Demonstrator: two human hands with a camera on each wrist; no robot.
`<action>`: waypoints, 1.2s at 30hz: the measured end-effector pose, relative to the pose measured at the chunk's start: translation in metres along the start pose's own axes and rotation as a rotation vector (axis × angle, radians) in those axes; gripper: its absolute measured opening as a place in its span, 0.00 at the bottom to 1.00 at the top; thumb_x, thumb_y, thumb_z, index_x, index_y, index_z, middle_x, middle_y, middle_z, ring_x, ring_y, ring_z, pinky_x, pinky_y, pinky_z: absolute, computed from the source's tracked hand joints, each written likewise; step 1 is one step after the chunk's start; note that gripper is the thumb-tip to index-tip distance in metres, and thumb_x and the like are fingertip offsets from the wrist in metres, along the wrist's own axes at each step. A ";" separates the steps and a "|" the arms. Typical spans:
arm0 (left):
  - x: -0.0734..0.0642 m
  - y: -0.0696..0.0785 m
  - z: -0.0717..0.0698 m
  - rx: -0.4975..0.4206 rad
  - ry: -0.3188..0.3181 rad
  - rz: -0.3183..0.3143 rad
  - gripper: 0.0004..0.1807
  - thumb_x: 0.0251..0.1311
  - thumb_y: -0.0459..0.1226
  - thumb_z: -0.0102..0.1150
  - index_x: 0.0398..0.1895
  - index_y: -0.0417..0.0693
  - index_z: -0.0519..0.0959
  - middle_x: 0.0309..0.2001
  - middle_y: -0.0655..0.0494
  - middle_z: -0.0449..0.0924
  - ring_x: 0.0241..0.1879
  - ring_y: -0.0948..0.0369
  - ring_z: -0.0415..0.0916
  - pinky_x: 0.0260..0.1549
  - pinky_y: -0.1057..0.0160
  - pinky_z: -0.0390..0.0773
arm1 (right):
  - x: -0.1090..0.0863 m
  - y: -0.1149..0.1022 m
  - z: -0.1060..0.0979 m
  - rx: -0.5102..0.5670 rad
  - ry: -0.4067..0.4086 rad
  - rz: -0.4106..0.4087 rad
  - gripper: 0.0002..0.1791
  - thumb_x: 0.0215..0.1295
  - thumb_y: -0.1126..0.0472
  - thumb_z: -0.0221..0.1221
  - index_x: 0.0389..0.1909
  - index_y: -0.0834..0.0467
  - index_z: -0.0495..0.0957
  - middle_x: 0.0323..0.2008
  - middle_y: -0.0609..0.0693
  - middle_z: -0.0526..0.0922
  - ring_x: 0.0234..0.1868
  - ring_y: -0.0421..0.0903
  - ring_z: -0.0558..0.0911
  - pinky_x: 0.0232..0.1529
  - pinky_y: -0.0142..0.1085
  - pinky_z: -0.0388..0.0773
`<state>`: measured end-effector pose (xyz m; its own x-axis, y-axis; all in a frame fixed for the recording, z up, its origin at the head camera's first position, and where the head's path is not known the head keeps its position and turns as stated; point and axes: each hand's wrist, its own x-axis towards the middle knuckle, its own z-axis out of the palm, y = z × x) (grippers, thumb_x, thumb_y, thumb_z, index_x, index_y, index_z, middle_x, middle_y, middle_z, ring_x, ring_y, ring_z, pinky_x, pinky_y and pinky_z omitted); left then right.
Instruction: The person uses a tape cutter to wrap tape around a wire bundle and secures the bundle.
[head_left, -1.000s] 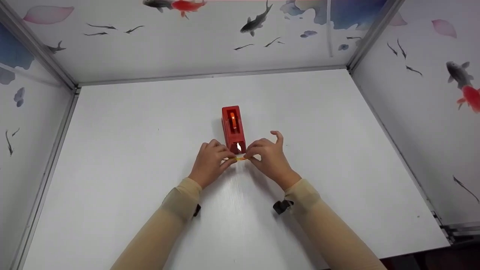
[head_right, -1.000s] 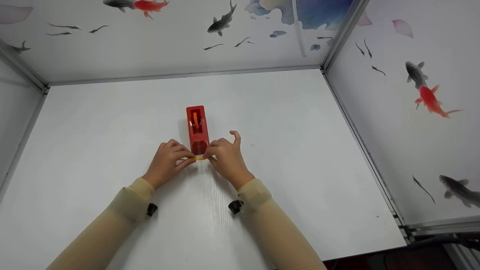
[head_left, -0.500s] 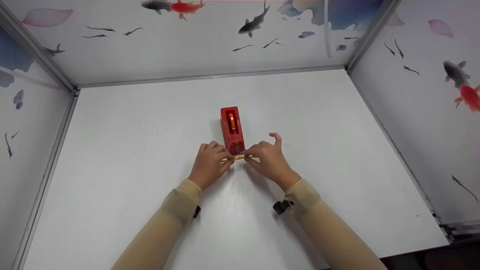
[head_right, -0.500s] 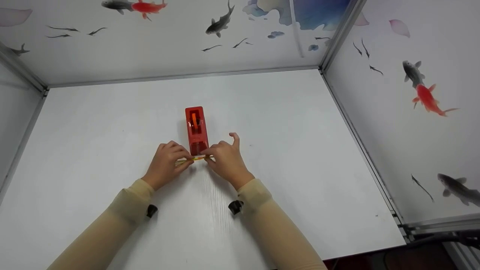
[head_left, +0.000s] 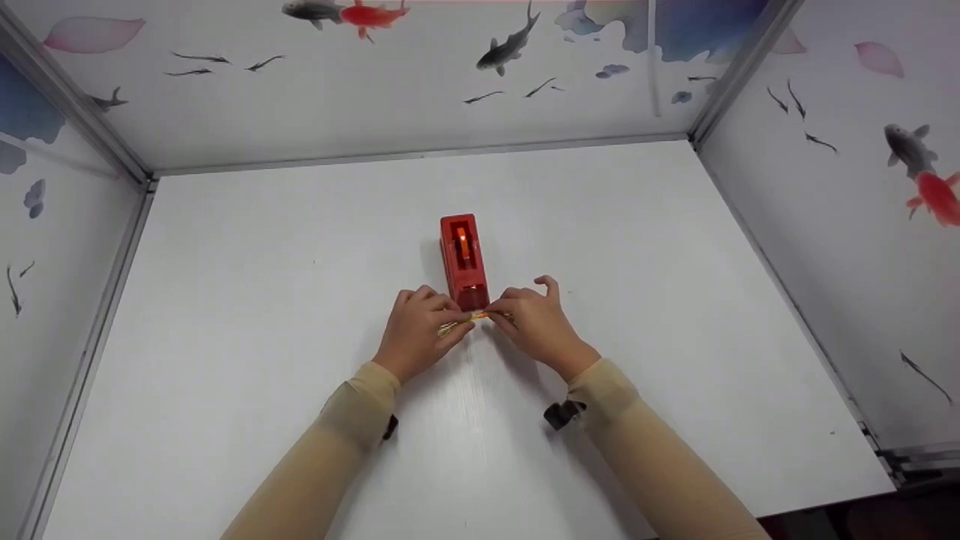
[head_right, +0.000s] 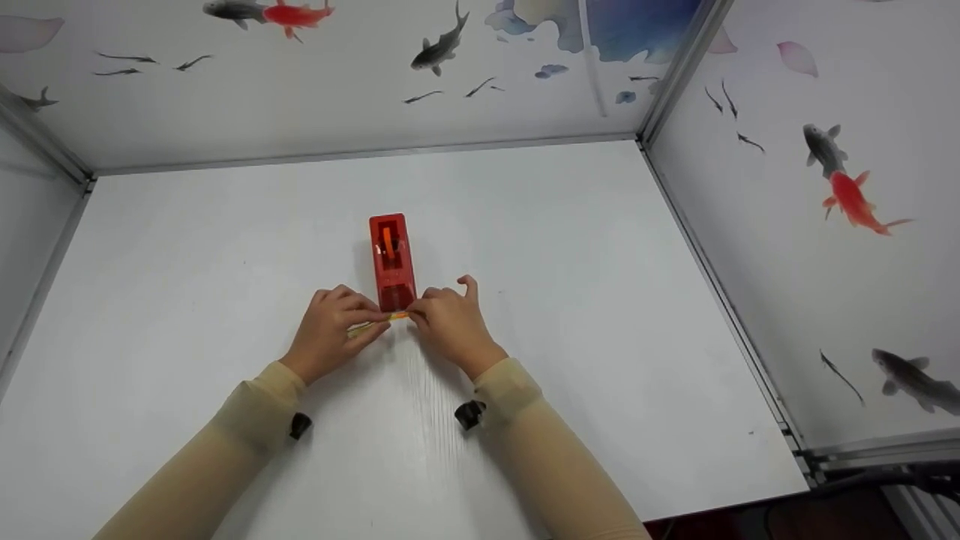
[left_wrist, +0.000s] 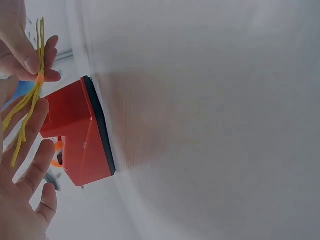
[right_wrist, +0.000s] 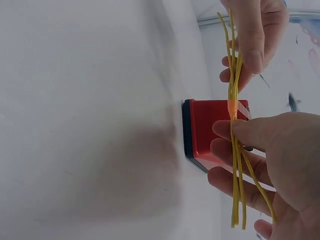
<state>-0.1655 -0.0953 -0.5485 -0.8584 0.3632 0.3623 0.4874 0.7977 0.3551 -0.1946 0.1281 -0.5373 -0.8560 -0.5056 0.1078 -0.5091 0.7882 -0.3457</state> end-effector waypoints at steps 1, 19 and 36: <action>0.000 0.000 0.000 0.003 0.006 -0.002 0.11 0.66 0.51 0.67 0.41 0.59 0.92 0.38 0.60 0.87 0.44 0.58 0.77 0.48 0.52 0.74 | 0.000 0.000 0.000 0.020 0.001 0.001 0.09 0.72 0.54 0.64 0.47 0.47 0.91 0.40 0.43 0.89 0.45 0.42 0.86 0.69 0.61 0.53; 0.002 -0.002 -0.001 0.009 -0.047 -0.087 0.10 0.60 0.42 0.75 0.45 0.57 0.90 0.40 0.57 0.84 0.46 0.55 0.77 0.52 0.49 0.74 | 0.002 0.002 -0.001 0.196 0.172 -0.071 0.05 0.58 0.62 0.75 0.34 0.50 0.92 0.36 0.44 0.85 0.45 0.44 0.84 0.69 0.61 0.51; 0.006 -0.001 -0.002 -0.040 -0.117 -0.093 0.14 0.69 0.52 0.63 0.46 0.57 0.90 0.38 0.57 0.84 0.43 0.56 0.78 0.53 0.49 0.72 | 0.003 -0.001 -0.003 0.068 0.273 -0.161 0.08 0.58 0.63 0.75 0.25 0.49 0.87 0.36 0.43 0.83 0.46 0.44 0.82 0.69 0.60 0.53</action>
<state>-0.1703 -0.0947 -0.5452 -0.9116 0.3446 0.2241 0.4093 0.8114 0.4173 -0.1964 0.1267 -0.5340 -0.7618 -0.5019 0.4096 -0.6409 0.6759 -0.3639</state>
